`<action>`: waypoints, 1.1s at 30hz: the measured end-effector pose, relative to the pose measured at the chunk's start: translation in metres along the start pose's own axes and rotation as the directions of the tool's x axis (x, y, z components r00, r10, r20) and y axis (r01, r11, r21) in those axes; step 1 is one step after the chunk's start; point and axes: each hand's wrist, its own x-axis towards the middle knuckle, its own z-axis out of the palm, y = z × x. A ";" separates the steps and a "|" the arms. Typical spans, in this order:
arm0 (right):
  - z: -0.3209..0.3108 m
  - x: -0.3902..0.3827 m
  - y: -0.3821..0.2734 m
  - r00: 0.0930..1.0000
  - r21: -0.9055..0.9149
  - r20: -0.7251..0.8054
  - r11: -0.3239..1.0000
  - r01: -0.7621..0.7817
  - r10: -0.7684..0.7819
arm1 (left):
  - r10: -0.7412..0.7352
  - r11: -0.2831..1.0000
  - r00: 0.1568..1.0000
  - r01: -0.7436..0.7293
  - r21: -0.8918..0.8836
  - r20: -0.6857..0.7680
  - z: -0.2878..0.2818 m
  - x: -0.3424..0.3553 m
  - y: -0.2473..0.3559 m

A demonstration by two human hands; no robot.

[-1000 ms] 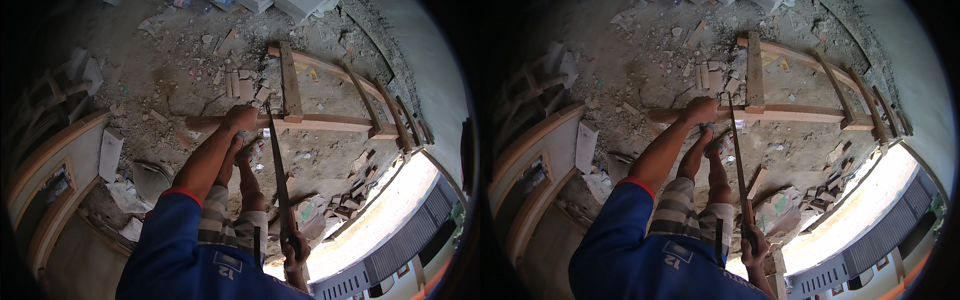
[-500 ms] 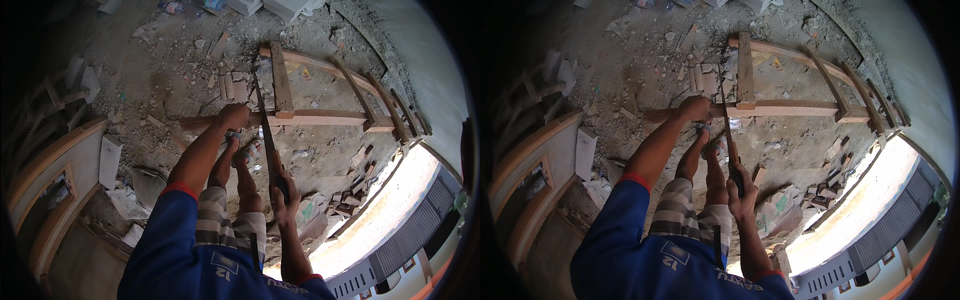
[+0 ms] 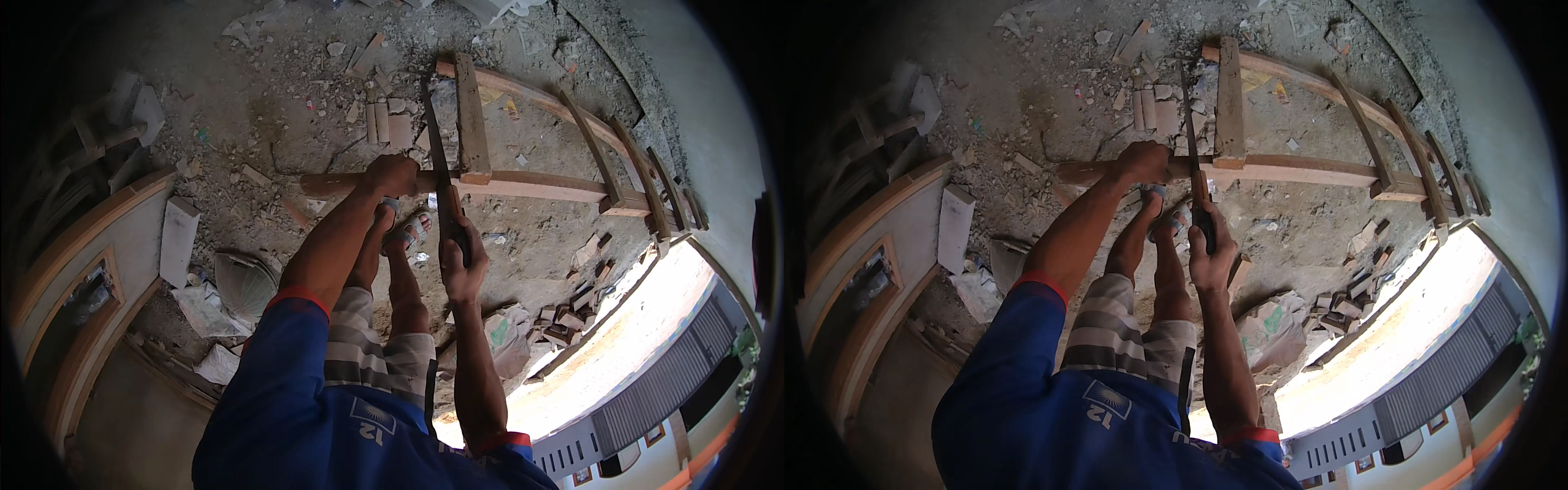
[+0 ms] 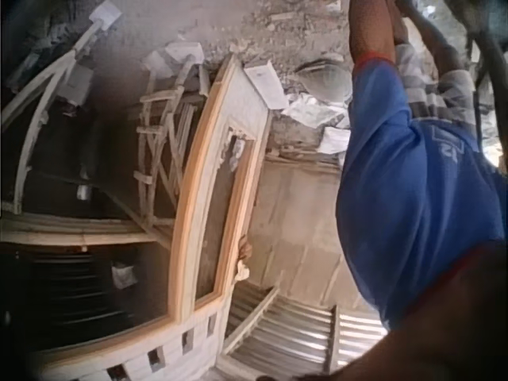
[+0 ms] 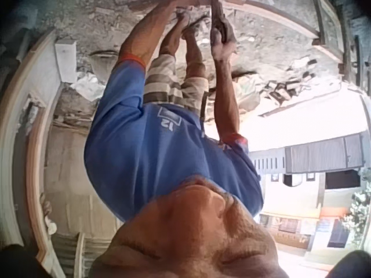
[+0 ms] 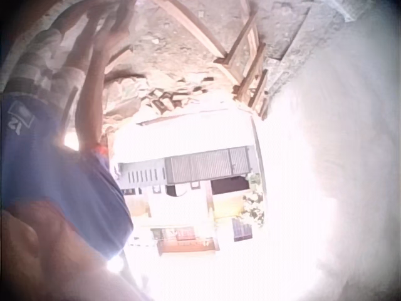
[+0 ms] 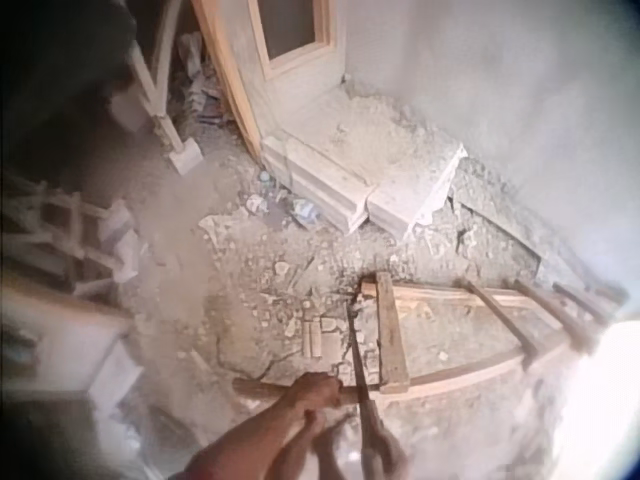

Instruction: The person uses a hand saw to cut through a piece of lumber on the floor.

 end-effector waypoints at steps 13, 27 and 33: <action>-0.042 -0.064 0.009 0.998 -0.065 0.013 0.996 -0.062 0.063 | 0.019 1.000 1.000 -0.019 0.011 -0.016 -0.032 0.018 0.009; -0.100 -0.189 -0.041 0.996 0.056 0.002 0.994 -0.092 0.092 | 0.013 1.000 1.000 -0.013 0.016 -0.010 -0.034 0.010 -0.005; -0.012 -0.038 0.034 0.992 0.008 -0.075 0.995 0.099 -0.099 | 0.080 0.996 0.992 -0.077 0.042 -0.094 -0.027 0.019 0.001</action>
